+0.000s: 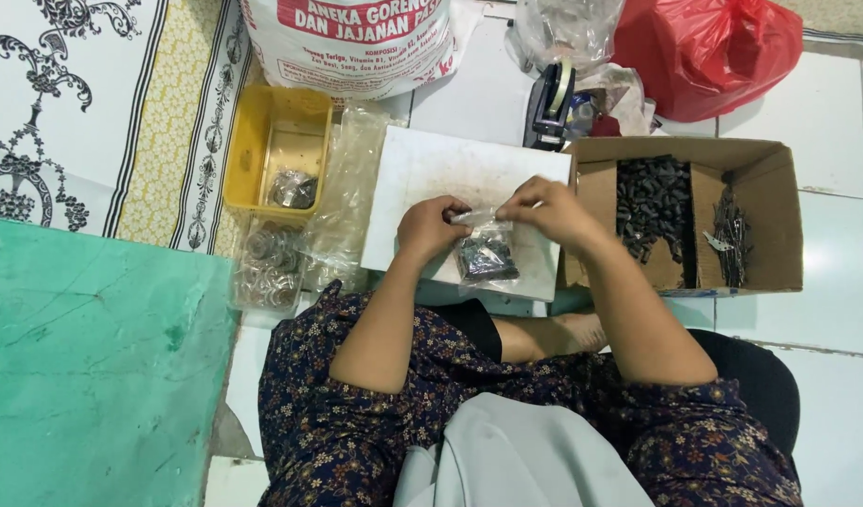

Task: The person sits on the floor and sorts small metal parts from a cardboard box onto a white surface, then places some into a plastic bag. The person continues to pick and place metal parts between the box and the surface.

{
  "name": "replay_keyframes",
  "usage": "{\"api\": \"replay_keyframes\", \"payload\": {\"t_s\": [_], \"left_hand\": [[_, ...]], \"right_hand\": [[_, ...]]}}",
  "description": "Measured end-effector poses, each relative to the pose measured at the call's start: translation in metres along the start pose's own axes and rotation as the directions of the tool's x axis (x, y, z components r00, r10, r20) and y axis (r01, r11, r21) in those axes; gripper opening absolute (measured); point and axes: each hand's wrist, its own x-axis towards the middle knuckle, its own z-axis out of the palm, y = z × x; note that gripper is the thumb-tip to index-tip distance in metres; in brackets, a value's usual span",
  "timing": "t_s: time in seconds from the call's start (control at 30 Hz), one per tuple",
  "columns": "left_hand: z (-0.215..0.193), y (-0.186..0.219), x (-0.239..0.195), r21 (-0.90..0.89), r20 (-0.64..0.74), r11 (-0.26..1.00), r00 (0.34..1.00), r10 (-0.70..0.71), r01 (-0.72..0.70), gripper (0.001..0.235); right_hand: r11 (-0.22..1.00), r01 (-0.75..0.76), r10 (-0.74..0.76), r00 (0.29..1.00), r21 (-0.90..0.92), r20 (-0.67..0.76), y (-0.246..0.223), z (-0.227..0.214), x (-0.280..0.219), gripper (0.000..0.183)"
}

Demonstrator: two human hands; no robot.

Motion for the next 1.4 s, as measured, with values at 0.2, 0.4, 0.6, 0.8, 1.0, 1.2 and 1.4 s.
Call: {"api": "replay_keyframes", "payload": {"t_s": [0.2,0.4,0.6,0.8,1.0,1.2,1.4], "left_hand": [[-0.004,0.007,-0.004,0.014,-0.010,1.000,1.000,-0.010,0.011,0.042],[0.002,-0.002,0.001,0.014,-0.012,1.000,1.000,-0.019,0.019,0.043],[0.002,-0.002,0.001,0.009,-0.016,1.000,1.000,0.000,0.000,0.042],[-0.001,0.003,-0.004,0.004,-0.023,1.000,1.000,0.009,-0.009,0.042],[0.003,-0.004,0.003,0.046,0.005,0.999,1.000,0.001,-0.001,0.045],[0.002,0.000,0.002,0.043,-0.014,0.999,1.000,0.004,-0.004,0.045],[0.003,0.002,0.000,0.046,-0.025,0.999,1.000,0.000,0.001,0.044]], "right_hand": [[0.976,-0.077,0.084,0.996,-0.204,0.027,0.046,0.034,0.025,0.017],[0.895,-0.099,0.101,0.995,-0.435,-0.018,0.065,0.047,0.035,0.023],[0.826,-0.028,0.023,1.000,-0.563,-0.016,0.039,0.051,0.023,0.017],[0.775,0.084,-0.108,0.994,-0.626,0.001,0.033,0.054,0.017,0.009],[0.834,0.219,-0.257,0.966,-0.507,-0.006,0.036,0.049,0.005,0.006],[0.866,0.161,-0.210,0.976,-0.474,-0.053,0.030,0.039,0.011,0.010],[0.783,0.087,-0.151,0.987,-0.616,-0.053,0.054,0.061,0.029,0.012]]}}
